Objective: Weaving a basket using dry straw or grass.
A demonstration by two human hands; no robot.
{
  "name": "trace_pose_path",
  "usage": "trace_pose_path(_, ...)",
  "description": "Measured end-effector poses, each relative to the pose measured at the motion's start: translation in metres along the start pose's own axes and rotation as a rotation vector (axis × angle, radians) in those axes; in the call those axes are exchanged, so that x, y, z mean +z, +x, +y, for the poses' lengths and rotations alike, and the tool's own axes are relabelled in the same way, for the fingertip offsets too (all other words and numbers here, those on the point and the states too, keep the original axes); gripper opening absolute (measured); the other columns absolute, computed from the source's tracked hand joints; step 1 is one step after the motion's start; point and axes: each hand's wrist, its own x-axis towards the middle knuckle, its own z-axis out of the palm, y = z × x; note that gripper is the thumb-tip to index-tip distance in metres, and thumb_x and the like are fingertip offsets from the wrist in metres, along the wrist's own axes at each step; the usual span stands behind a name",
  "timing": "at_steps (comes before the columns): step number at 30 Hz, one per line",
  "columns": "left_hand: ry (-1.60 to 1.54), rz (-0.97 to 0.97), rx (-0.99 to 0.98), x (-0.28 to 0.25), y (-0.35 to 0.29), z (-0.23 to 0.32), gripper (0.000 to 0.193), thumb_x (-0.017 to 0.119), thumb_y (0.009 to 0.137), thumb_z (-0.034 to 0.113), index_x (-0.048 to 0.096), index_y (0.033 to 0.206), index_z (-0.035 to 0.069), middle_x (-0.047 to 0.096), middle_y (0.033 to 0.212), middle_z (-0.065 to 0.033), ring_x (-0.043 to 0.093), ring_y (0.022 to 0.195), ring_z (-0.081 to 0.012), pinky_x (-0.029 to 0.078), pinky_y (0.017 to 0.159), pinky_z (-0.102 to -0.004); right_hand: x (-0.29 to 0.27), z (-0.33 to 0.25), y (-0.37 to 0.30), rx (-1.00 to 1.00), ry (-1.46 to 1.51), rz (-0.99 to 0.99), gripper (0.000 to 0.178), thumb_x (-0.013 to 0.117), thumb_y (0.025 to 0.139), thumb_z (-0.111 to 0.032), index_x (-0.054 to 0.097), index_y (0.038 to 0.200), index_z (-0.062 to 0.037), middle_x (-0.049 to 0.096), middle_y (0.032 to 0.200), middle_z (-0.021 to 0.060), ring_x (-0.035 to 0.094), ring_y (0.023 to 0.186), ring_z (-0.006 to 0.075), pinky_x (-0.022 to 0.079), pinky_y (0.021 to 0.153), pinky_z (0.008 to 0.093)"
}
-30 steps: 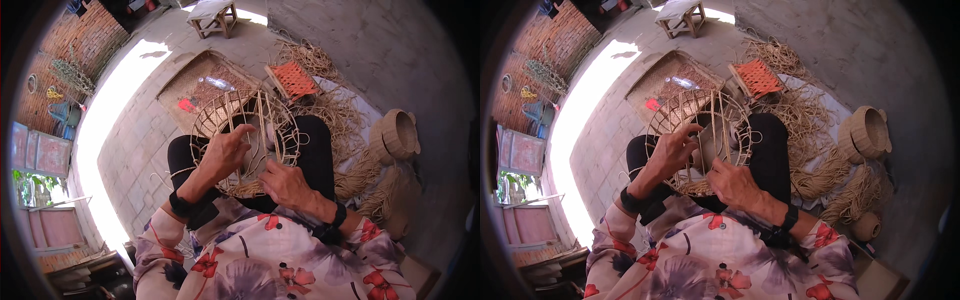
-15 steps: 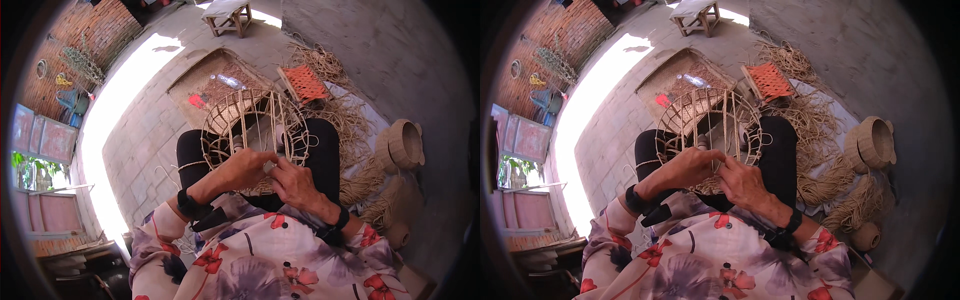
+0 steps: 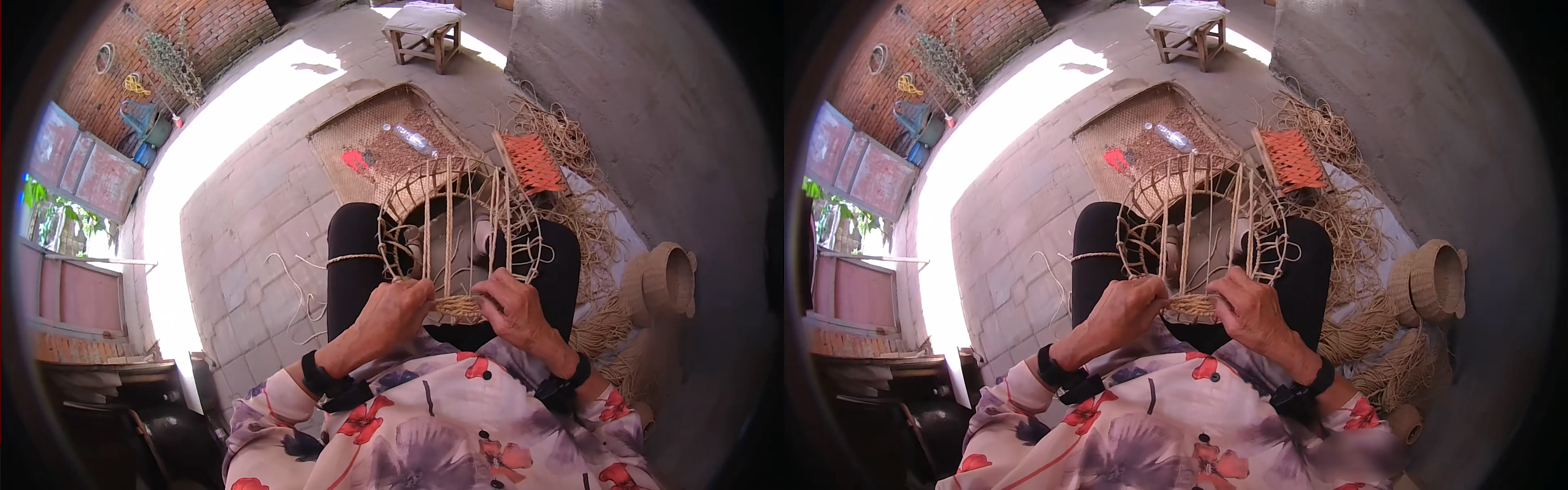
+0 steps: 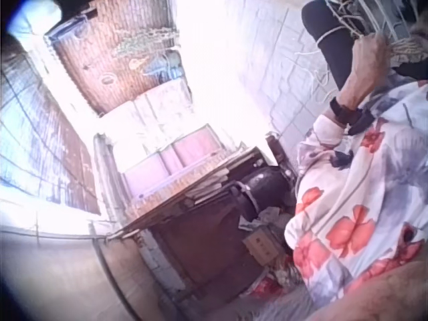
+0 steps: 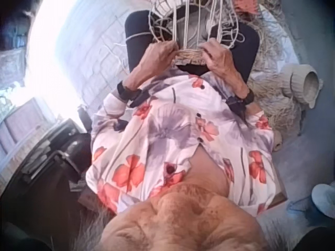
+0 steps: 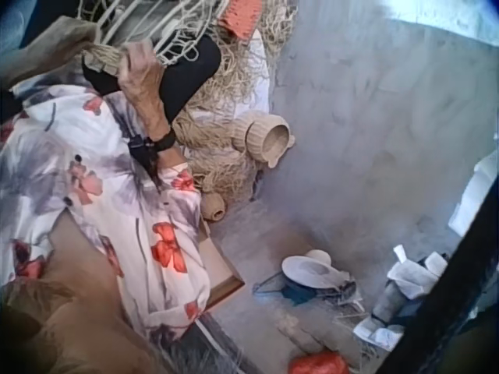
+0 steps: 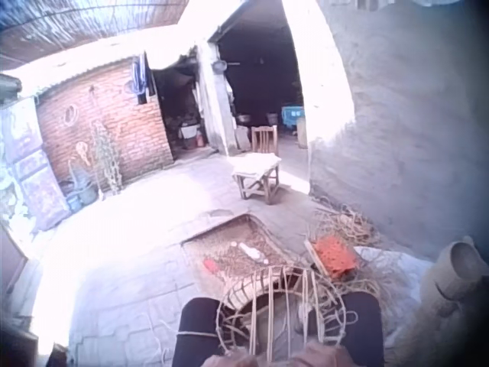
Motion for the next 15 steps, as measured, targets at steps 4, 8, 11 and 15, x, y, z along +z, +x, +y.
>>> trace_pose_path(4,-0.204,-0.091,-0.039,-0.008,-0.025,-0.009,0.008,0.066,0.086,0.006,0.061,0.089,0.001,0.066,0.08,-0.0154,0.067,0.075,-0.0337,0.054,0.067,-0.0397,0.01,-0.009,0.01,-0.057,-0.077,-0.067,0.015,0.07,0.081,-0.004,0.065,0.095,-0.0066,0.058,0.085,0.0097,0.064,0.071,0.0311,0.051,0.059,0.0403)
trace_pose_path(8,-0.241,0.192,-0.087,-0.036,-0.055,-0.029,0.008,0.068,0.085,0.005,0.065,0.092,0.002,0.066,0.083,-0.0125,0.067,0.076,-0.0283,0.052,0.067,-0.0355,0.012,-0.01,0.017,-0.027,-0.085,-0.122,0.01,0.069,0.081,-0.004,0.065,0.089,-0.0065,0.057,0.081,0.0099,0.063,0.069,0.0303,0.049,0.058,0.0394)
trace_pose_path(11,-0.098,0.473,-0.252,-0.052,-0.057,-0.057,0.007,0.068,0.086,0.005,0.065,0.091,0.002,0.063,0.088,-0.0111,0.063,0.07,-0.0255,0.05,0.065,-0.0339,0.01,-0.011,0.023,0.026,-0.074,-0.176,0.006,0.069,0.081,-0.004,0.065,0.086,-0.0049,0.058,0.079,0.0108,0.063,0.069,0.0298,0.048,0.058,0.0373)
trace_pose_path(15,-0.129,0.462,-0.243,-0.06,-0.043,-0.096,0.008,0.068,0.087,0.007,0.064,0.092,0.002,0.061,0.091,-0.011,0.059,0.067,-0.0234,0.049,0.065,-0.0336,0.015,-0.025,0.048,0.035,-0.059,-0.139,0.007,0.068,0.081,-0.004,0.065,0.087,-0.0034,0.06,0.081,0.0122,0.064,0.07,0.0304,0.049,0.061,0.038)
